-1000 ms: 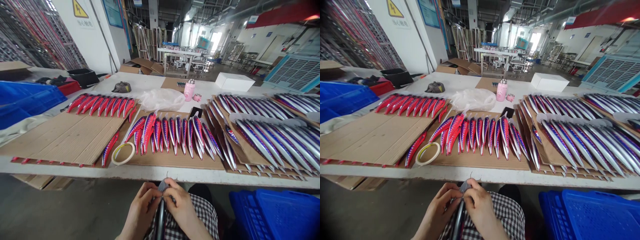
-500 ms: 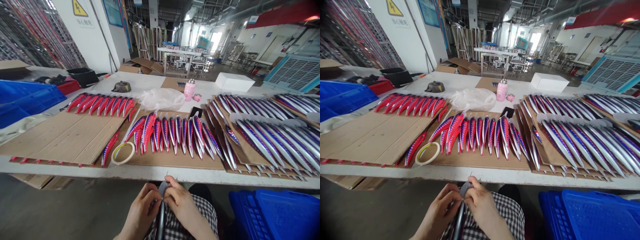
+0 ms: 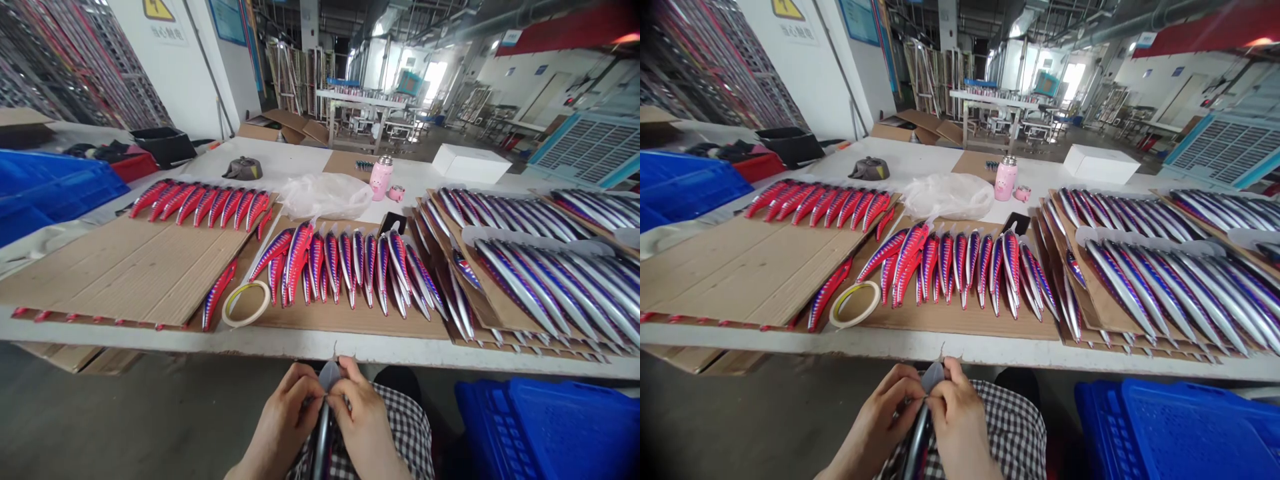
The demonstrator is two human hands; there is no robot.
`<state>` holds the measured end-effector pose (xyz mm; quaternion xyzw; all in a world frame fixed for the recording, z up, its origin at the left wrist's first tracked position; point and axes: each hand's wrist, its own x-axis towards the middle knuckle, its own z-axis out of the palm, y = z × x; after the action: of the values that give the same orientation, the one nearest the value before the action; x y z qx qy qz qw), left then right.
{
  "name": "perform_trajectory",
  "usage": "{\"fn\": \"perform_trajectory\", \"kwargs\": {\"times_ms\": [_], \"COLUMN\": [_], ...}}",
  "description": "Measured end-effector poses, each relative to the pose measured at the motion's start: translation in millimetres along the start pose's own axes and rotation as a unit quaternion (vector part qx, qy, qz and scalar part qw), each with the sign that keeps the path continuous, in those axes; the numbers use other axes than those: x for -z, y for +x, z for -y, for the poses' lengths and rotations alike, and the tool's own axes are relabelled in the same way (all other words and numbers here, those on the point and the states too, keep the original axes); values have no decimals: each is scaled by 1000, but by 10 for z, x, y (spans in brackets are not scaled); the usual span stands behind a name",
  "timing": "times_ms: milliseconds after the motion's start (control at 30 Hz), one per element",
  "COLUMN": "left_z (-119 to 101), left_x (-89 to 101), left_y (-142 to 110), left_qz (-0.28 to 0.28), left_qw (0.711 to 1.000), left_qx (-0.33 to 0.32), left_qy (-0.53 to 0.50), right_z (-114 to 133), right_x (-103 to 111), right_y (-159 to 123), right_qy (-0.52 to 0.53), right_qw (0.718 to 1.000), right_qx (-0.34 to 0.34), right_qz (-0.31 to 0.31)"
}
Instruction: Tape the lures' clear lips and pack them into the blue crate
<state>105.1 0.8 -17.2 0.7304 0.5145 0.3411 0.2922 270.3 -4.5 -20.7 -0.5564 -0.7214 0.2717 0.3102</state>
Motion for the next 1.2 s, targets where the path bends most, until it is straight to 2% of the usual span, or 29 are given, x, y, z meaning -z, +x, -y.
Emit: {"fn": "perform_trajectory", "kwargs": {"times_ms": [200,467,600,933,1100,1200], "left_z": [23,48,65,78,95,90], "left_x": [-42,-73,-99,-139,-142,-126], "left_y": [-17,-33,-25,21,48,65], "left_qz": [6,20,16,16,25,28], "left_qw": [999,997,997,994,991,989], "left_qx": [28,60,62,77,91,102], "left_qy": [-26,-48,-53,-76,-92,-108], "right_z": [-54,3,-24,-78,-110,-104], "right_x": [35,57,17,-8,-17,-8], "right_y": [23,93,92,160,201,202], "right_qy": [71,-15,-43,-54,-97,-69], "right_qw": [997,999,997,995,988,992], "right_qx": [-15,-21,-16,4,31,31], "right_qz": [-14,47,56,85,113,101]}}
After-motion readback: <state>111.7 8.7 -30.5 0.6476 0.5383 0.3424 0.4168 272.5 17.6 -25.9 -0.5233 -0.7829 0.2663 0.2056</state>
